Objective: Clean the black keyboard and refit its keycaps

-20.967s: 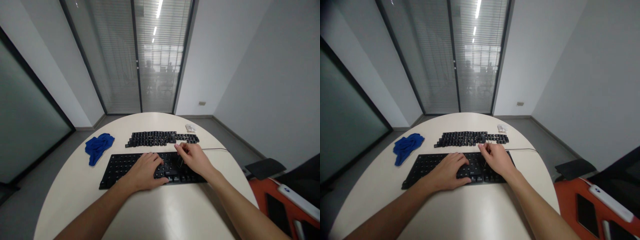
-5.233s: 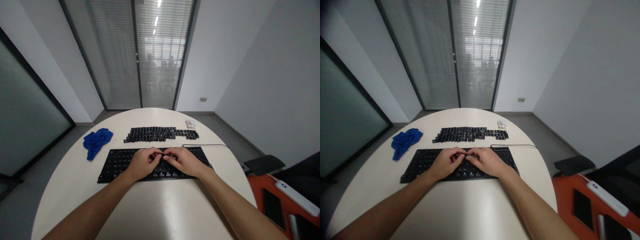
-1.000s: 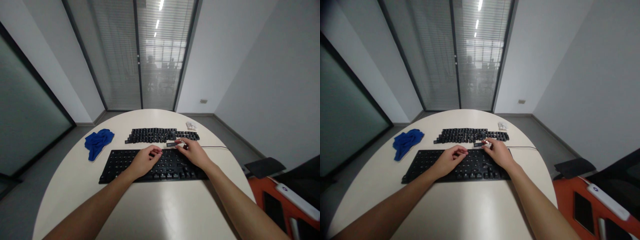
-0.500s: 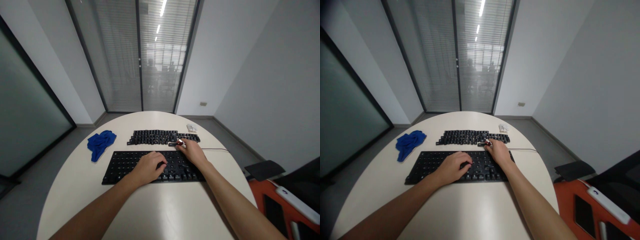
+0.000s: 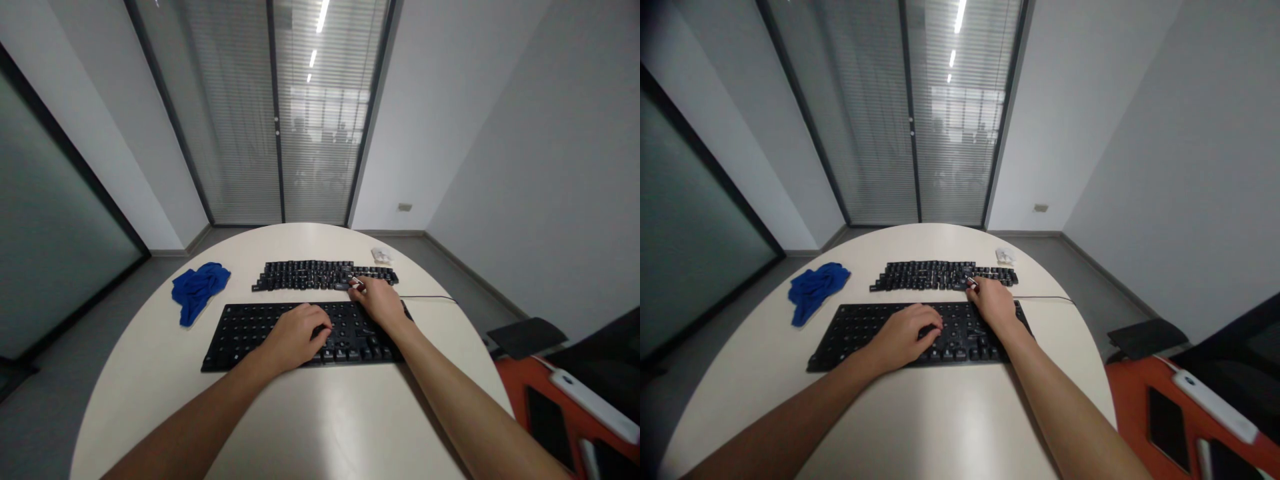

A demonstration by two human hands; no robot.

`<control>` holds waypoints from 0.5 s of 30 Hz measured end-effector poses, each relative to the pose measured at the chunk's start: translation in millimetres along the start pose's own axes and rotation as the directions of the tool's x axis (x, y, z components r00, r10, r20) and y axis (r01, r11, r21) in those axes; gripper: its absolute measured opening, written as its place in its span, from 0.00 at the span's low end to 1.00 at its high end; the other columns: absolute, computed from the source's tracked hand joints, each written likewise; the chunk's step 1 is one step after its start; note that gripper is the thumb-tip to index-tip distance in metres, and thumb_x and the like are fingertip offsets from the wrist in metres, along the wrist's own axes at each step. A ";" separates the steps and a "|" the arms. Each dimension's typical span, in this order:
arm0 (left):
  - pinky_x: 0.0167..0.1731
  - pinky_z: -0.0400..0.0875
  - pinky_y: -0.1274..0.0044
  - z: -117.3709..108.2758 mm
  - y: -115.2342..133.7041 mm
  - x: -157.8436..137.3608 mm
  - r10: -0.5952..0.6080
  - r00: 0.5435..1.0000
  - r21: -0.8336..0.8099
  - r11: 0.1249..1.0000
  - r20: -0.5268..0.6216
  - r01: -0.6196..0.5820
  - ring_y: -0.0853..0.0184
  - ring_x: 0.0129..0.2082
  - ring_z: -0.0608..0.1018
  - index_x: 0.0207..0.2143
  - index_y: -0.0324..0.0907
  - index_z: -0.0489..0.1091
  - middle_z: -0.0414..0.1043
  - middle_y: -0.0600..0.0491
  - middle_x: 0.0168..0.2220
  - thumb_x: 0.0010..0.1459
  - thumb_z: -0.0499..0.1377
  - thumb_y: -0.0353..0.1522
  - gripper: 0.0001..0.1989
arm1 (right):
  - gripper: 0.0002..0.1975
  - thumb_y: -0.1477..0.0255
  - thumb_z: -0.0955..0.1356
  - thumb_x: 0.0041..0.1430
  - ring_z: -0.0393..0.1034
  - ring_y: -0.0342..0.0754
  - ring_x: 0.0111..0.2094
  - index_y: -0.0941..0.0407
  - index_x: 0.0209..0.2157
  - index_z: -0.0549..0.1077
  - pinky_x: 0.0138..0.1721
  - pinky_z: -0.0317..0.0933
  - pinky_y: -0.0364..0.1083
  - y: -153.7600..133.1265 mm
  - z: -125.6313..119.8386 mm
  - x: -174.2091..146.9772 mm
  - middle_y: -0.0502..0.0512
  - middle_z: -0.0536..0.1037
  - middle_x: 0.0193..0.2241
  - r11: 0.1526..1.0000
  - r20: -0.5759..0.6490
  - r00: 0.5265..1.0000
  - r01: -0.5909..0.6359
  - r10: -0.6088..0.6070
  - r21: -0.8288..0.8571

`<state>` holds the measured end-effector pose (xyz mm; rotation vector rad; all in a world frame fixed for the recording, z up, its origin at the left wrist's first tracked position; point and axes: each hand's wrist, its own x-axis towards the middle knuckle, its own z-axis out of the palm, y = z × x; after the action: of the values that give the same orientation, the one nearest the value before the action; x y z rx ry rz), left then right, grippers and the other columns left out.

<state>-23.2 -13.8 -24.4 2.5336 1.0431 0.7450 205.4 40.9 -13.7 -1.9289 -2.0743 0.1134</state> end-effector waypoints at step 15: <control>0.44 0.71 0.69 -0.7 0.8 0.8 -0.029 0.999 -0.055 0.998 -0.027 0.027 0.61 0.42 0.76 0.39 0.43 0.74 0.77 0.50 0.40 0.61 0.57 0.28 0.06 | 0.12 0.66 0.66 0.64 0.76 0.54 0.41 0.54 0.44 0.78 0.37 0.62 0.45 3.4 1.6 0.4 0.61 0.82 0.38 1.000 -0.014 1.000 0.018 -0.018 -0.005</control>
<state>-22.7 -13.7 -23.2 2.4643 1.0505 0.7919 208.2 41.8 -16.1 -1.9083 -2.0846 0.0906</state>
